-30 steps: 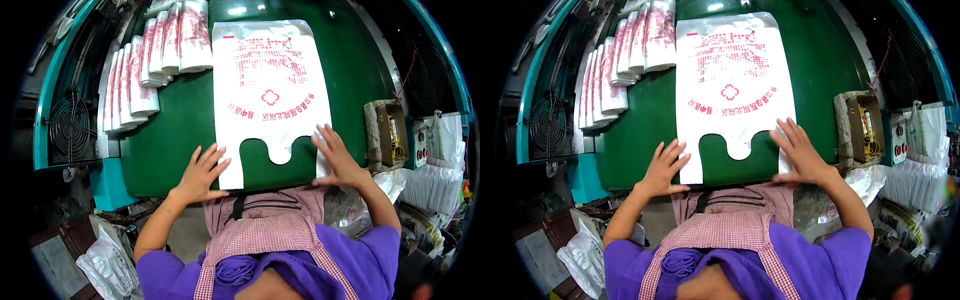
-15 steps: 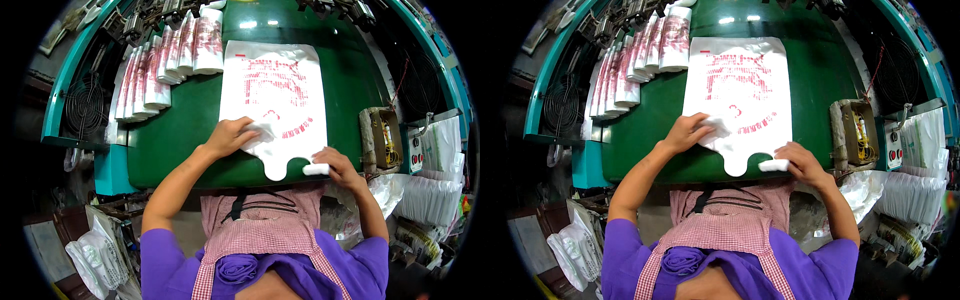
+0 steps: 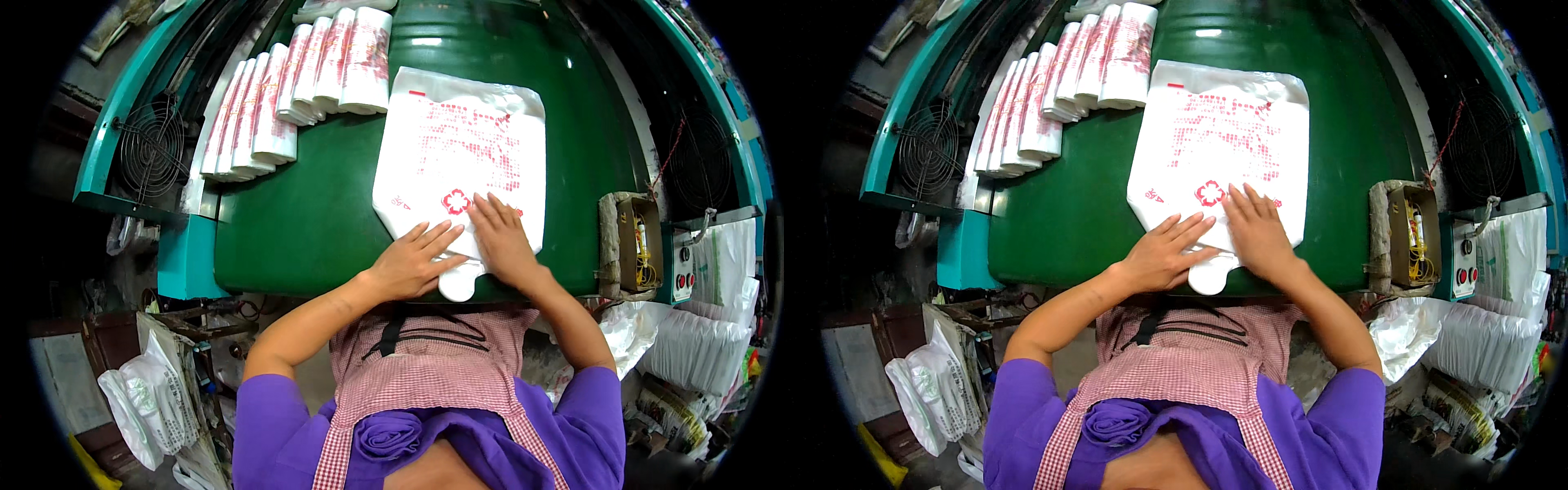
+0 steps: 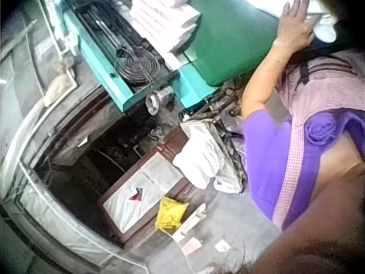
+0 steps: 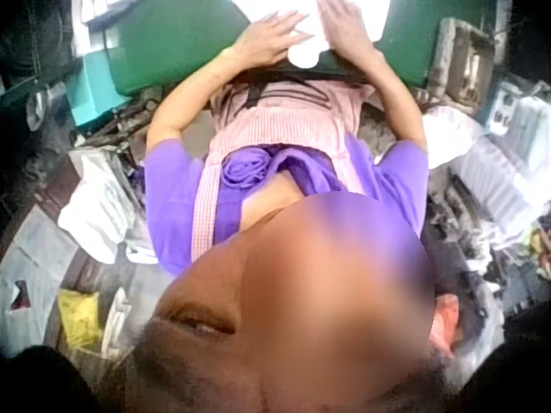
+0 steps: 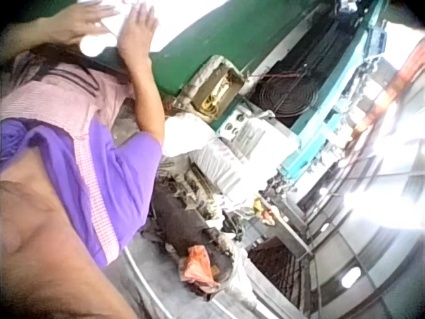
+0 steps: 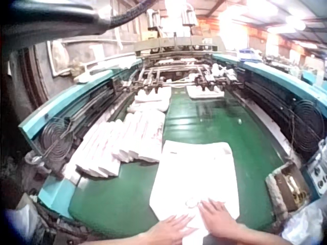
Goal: The person folds white plastic shopping bags with red printed text on a green conveyor belt. They repeatedly pick up a bag, fold it into a compact rectangular shape, and place it into a growing stack. The person occasionally secures the stack with a rubber band and moves the completed bundle to a large white sack.
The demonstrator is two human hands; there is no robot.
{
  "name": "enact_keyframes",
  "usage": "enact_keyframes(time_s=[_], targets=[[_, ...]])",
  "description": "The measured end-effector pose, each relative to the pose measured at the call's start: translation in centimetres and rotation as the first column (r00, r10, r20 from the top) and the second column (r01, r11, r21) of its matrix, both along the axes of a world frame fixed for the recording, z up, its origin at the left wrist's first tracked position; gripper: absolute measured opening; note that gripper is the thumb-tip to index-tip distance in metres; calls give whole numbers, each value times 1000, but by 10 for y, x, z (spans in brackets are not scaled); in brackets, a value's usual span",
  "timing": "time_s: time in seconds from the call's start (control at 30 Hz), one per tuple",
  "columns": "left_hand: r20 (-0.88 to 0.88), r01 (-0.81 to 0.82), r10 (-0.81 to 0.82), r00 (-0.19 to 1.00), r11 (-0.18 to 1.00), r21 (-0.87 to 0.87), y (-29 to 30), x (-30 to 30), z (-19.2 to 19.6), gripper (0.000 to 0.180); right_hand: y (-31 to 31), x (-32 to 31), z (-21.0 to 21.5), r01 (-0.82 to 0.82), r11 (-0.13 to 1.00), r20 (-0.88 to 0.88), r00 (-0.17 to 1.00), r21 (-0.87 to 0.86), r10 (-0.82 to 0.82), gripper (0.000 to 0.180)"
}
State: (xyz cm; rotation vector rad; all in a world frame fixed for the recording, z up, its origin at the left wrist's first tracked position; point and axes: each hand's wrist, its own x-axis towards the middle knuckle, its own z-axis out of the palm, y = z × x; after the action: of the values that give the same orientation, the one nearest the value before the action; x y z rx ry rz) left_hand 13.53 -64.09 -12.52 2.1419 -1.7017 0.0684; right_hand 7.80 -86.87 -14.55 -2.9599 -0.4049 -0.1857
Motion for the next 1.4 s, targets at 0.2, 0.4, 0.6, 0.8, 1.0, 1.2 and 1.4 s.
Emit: enact_keyframes(time_s=[0.2, 0.4, 0.6, 0.8, 1.0, 1.2, 1.4], targets=[[-382, -121, 255, 888, 932, 342, -54, 69, 36, 22, -37, 14, 47, 107, 909, -159, 986, 402, -46, 50], [-78, -358, 349, 934, 907, -224, -62, 94, 1, 31, -12, 20, 23, 24, 1000, -82, 996, -11, -25, 82], [108, -209, 209, 972, 978, -10, -39, 44, 0, 30, -5, -7, 31, -67, 935, 82, 996, 349, 41, 60], [-41, -266, 268, 963, 963, 41, -59, 79, -4, 19, 7, -72, 12, 573, -266, -558, 818, 775, 136, 50], [-258, 143, -89, 962, 969, 200, -12, 57, 16, 29, -65, -17, 1, 472, -535, -493, 862, 700, 115, 51], [-658, 225, 207, 724, 831, 509, 7, 73, 40, 23, -41, -40, 28, -119, 763, -227, 916, 636, 331, 49], [88, 122, -147, 985, 963, 240, -30, 58, 87, 19, -75, -1, 44, -426, 901, -192, 881, 78, 433, 48]])
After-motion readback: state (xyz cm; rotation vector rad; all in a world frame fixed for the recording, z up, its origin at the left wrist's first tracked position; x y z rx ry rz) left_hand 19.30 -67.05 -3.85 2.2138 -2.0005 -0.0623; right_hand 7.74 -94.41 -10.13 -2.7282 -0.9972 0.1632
